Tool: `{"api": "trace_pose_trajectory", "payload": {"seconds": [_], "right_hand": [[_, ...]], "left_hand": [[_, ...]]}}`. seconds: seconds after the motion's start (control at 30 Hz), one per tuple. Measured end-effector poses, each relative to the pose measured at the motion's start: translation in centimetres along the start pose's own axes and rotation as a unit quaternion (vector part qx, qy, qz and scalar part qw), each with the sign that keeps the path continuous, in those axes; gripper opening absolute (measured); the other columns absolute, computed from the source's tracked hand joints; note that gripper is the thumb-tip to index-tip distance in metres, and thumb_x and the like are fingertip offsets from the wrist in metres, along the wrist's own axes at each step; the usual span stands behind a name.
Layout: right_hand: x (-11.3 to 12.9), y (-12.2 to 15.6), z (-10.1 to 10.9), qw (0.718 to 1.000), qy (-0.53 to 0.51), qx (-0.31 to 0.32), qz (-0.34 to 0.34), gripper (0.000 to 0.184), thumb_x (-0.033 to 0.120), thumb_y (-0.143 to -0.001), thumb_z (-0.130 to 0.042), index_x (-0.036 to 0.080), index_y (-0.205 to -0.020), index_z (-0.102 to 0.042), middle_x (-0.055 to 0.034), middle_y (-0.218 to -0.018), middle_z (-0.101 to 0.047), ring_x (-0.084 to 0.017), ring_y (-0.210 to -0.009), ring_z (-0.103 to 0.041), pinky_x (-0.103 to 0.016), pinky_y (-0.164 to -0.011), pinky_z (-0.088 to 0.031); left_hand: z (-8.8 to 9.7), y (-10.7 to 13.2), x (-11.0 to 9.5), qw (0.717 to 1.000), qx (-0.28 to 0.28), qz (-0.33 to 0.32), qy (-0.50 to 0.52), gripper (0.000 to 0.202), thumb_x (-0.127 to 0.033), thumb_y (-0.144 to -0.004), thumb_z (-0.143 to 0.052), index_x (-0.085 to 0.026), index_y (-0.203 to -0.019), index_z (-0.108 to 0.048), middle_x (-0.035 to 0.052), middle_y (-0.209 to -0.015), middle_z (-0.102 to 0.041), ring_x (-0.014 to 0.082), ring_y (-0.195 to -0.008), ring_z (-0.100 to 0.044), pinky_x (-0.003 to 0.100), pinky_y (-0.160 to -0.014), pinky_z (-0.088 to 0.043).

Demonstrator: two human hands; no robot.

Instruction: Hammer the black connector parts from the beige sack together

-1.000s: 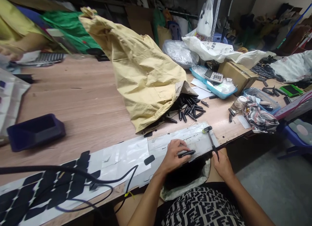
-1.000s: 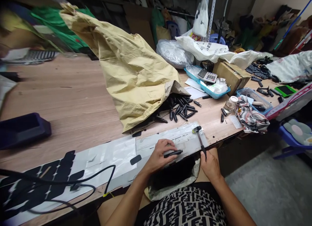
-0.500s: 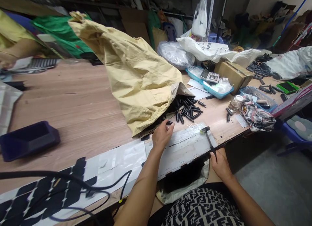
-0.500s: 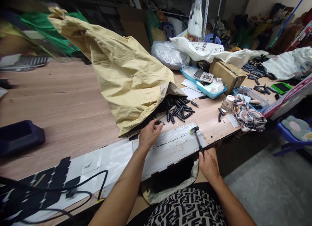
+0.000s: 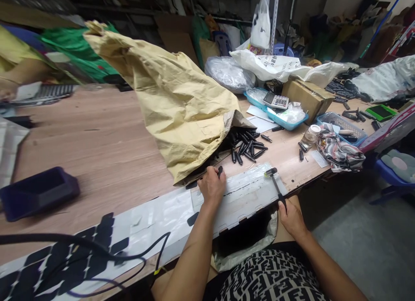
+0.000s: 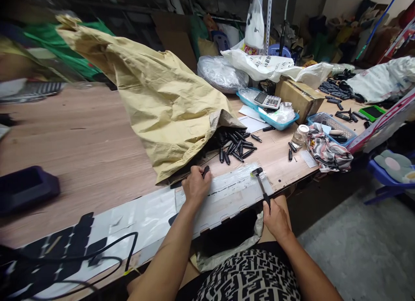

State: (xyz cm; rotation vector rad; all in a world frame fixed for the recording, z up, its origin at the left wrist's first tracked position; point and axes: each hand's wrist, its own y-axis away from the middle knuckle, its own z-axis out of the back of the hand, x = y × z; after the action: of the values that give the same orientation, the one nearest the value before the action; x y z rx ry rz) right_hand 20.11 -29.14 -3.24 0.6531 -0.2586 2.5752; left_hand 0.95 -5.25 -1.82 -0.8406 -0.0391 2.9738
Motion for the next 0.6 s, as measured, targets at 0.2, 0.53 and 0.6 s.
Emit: {"api": "trace_pose_trajectory", "payload": {"seconds": [0.2, 0.53, 0.6], "right_hand": [[0.0, -0.2, 0.0, 1.000, -0.005, 0.021, -0.022, 0.034, 0.038, -0.100, -0.036, 0.020, -0.085, -0.060, -0.0070, -0.073, -0.068, -0.020, -0.065, -0.062, -0.029, -0.059, -0.036], [1.8, 0.6, 1.9, 0.997, -0.063, 0.046, 0.019, 0.034, 0.043, -0.099, -0.040, 0.022, -0.081, -0.061, -0.0026, -0.067, -0.064, -0.018, -0.063, -0.060, -0.026, -0.059, -0.039], [2.8, 0.9, 2.2, 0.996, -0.061, 0.061, 0.030, 0.034, 0.043, -0.099, -0.041, 0.022, -0.080, -0.060, -0.0018, -0.066, -0.064, -0.017, -0.061, -0.060, -0.025, -0.059, -0.039]], "left_hand": [[0.2, 4.2, 1.3, 0.977, 0.084, -0.098, 0.172, 0.024, -0.041, -0.082, -0.067, -0.026, -0.101, -0.069, 0.0028, -0.087, -0.069, 0.0249, -0.091, -0.061, 0.037, -0.083, -0.046], [-0.5, 5.7, 1.5, 0.974, 0.090, -0.184, 0.098, 0.015, -0.035, -0.081, -0.071, -0.028, -0.094, -0.073, 0.0033, -0.094, -0.068, 0.0266, -0.099, -0.054, 0.041, -0.088, -0.038], [-0.5, 5.6, 1.6, 0.974, 0.088, -0.186, 0.098, 0.015, -0.036, -0.081, -0.071, -0.028, -0.094, -0.073, 0.0030, -0.095, -0.069, 0.0266, -0.100, -0.054, 0.041, -0.088, -0.037]]}}
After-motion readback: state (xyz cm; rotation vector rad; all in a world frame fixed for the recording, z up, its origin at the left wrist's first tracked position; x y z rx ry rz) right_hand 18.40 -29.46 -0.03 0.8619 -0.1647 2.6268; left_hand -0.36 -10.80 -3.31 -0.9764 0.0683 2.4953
